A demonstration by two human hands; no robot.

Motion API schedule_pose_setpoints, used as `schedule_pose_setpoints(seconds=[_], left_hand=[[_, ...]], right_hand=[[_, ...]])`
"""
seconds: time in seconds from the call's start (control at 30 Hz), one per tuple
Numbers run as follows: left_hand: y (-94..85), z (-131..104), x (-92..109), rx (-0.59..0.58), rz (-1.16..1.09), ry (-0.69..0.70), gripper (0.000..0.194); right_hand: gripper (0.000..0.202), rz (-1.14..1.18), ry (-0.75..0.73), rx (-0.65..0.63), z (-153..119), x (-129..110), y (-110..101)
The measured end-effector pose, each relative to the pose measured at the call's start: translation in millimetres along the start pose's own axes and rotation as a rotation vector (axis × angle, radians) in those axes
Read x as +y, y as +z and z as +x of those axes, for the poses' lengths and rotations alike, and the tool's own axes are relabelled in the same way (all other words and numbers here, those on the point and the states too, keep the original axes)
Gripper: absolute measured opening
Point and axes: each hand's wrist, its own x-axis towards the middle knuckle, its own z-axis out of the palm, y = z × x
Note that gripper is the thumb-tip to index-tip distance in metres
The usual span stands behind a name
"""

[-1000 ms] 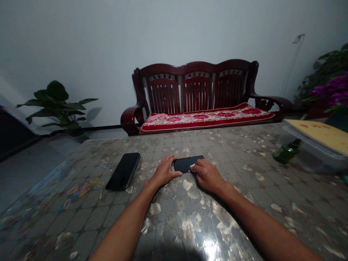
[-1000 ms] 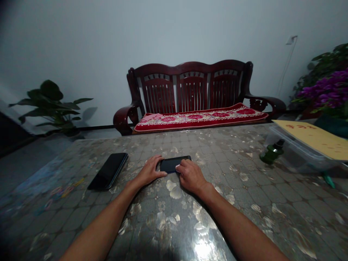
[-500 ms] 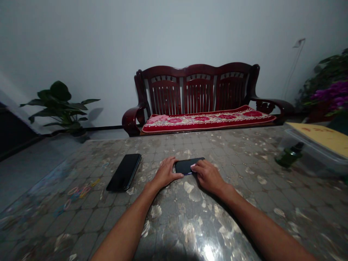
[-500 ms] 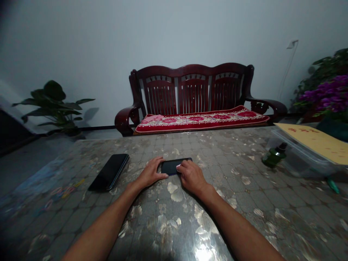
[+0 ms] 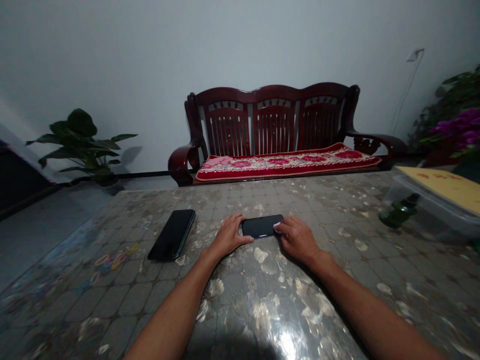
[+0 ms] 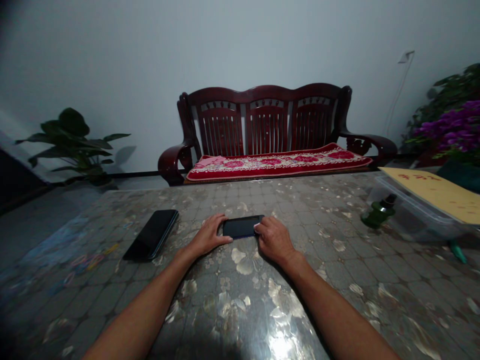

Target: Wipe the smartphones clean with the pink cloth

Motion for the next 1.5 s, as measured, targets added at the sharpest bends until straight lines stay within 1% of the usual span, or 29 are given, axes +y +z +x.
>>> schedule_pose_setpoints(seconds=[0.1,0.17,0.37,0.43,0.5,0.63,0.7,0.77,0.9,0.97,1.03,1.2,1.27,1.37,1.43,1.5], left_hand=[[-1.4,-0.4,2.0,-0.005,0.005,-0.004,0.066],[-1.9,-0.4,2.9,-0.01,0.007,-0.005,0.066],[-3.8,0.0,4.6,-0.022,0.007,-0.008,0.066],[-4.4,0.0,5.1,-0.028,0.004,-0.011,0.066],[-4.5,0.1,5.2,-0.024,0.002,-0.008,0.066],[-3.3,0.3,4.2,-0.017,0.008,-0.007,0.067],[-2.9,0.4,3.6,-0.014,0.008,-0.002,0.066],[-3.2,0.2,3.4,-0.012,0.004,-0.002,0.066],[-4.5,-0.4,3.8,-0.02,0.001,-0.012,0.064],[-4.7,-0.6,4.0,-0.014,-0.007,-0.011,0.063],[-4.3,-0.6,4.4,-0.005,-0.012,-0.012,0.063],[-3.6,-0.8,6.7,-0.007,0.004,-0.014,0.064],[-4.0,-1.0,6.9,-0.007,0.009,-0.013,0.064],[-5.9,-1.0,4.0,-0.017,-0.009,-0.01,0.064],[-7.9,-0.8,0.4,-0.046,-0.03,-0.004,0.067],[-9.8,-0.6,-3.4,-0.079,-0.046,0.01,0.07]], right_hand=[[0.028,0.046,-0.102,-0.01,3.1,-12.5,4.6],[0.026,0.055,-0.102,-0.014,4.8,-13.9,4.8],[0.025,-0.022,0.075,-0.006,3.4,7.8,-2.9],[0.027,-0.035,0.103,0.002,1.8,11.3,-3.7],[0.029,-0.015,0.071,0.014,0.7,9.2,-2.1],[0.032,0.085,-0.097,0.018,1.4,-2.6,3.6],[0.031,0.101,-0.119,0.012,2.5,-5.2,4.3],[0.028,0.077,-0.068,0.007,3.2,-2.8,2.6],[0.025,-0.008,0.081,0.009,2.1,10.2,-3.1],[0.026,-0.033,0.108,0.014,1.1,13.9,-3.4],[0.028,-0.027,0.085,0.018,0.8,12.3,-0.9],[0.031,0.076,-0.115,0.018,4.4,-6.3,8.2],[0.03,0.084,-0.141,0.001,6.3,-10.4,7.9],[0.029,0.044,-0.057,-0.018,7.5,-6.9,3.2],[0.03,0.003,0.027,-0.021,7.0,-0.7,-0.2],[0.031,-0.023,0.079,-0.021,6.0,4.2,-1.7]])
